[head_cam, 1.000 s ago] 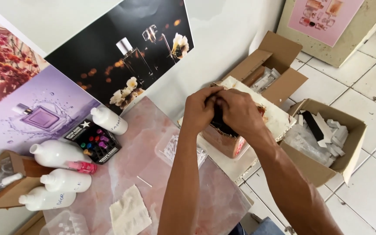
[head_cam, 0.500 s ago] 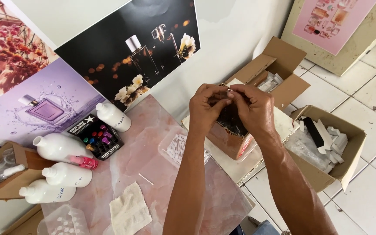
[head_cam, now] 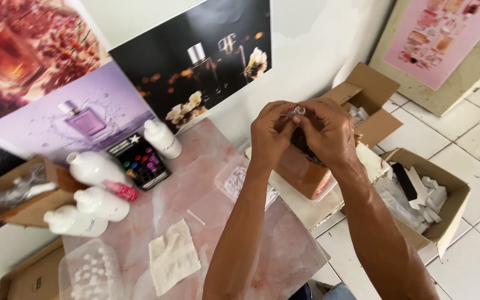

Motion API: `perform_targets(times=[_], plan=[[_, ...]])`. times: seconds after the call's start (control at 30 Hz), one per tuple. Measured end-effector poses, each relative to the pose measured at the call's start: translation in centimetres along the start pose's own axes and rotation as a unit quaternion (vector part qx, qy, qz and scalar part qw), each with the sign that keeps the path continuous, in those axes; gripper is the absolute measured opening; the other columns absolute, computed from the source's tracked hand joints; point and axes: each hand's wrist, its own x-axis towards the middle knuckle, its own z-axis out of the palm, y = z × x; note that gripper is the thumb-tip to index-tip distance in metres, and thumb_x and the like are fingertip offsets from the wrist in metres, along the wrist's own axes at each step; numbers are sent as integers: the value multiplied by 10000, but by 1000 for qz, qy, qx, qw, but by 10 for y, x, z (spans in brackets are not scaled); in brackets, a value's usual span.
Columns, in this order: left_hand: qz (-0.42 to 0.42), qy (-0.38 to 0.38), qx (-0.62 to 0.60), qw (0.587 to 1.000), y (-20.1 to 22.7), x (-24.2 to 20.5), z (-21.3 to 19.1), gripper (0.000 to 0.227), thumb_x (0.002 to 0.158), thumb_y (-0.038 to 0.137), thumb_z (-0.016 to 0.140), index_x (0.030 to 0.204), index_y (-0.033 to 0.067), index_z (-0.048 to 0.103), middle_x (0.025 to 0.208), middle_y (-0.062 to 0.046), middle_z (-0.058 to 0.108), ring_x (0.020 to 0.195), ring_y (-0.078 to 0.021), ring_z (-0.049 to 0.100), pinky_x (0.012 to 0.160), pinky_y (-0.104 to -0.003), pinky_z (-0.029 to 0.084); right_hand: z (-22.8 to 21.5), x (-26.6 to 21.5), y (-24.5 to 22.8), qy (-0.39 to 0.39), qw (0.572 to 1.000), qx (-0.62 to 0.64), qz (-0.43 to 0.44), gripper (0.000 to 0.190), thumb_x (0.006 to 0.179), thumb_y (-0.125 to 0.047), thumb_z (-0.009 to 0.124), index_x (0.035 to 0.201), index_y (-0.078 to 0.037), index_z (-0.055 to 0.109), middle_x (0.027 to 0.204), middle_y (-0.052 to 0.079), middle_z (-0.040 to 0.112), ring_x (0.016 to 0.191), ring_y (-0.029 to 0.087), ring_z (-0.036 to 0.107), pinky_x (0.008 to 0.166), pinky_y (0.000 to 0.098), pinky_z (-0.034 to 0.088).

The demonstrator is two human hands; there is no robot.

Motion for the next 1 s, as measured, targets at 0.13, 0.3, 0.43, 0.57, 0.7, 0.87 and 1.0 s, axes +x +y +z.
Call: perform_targets(times=[0.13,0.3,0.43,0.57,0.7,0.87,1.0], plan=[[16,52,24,998,6,-23,-35,196,928,112,757,1122,91,752,1047,-81,709,1011,-228,722,903,-316,593,26,-10,-38,-24,999,47,-9,176,938,-3,790,1107,32,754,986,233,706,925,420,705,815,473,549],[-15,165,81,983,4,-91,-99,249,842,24,788,1068,121,745,1014,-53,714,992,-227,715,943,-356,558,94,-69,-66,-57,992,117,-1,230,931,47,773,1156,0,767,1038,172,718,906,313,717,774,368,585],[-68,240,127,960,-22,-154,-162,243,829,21,796,1037,136,748,982,-30,714,965,-204,712,929,-347,550,168,-127,-79,-126,975,182,22,231,941,66,742,1169,32,750,1062,199,712,909,318,710,766,367,588],[-114,285,183,934,-30,-216,-224,243,815,3,802,1028,110,751,947,-56,721,934,-236,720,901,-365,551,230,-186,-100,-197,941,268,61,255,959,98,676,1202,48,732,1081,212,713,932,326,714,779,382,594],[-139,303,250,909,-36,-264,-276,280,798,1,821,1056,76,743,946,-137,723,940,-338,719,876,-427,556,279,-232,-117,-261,913,305,79,287,964,128,621,1230,65,708,1105,249,700,999,392,714,821,447,602],[-192,332,266,885,-35,-304,-303,277,806,17,833,1063,79,748,948,-101,734,922,-281,731,878,-396,554,308,-269,-139,-301,884,336,120,297,968,129,587,1231,58,705,1114,233,694,1029,339,709,850,422,596],[-211,346,309,860,-47,-339,-316,294,785,8,836,1059,55,739,939,-131,731,886,-315,734,827,-419,585,321,-290,-145,-335,874,320,147,287,994,93,571,1226,22,724,1100,194,708,1054,306,702,902,438,580]])
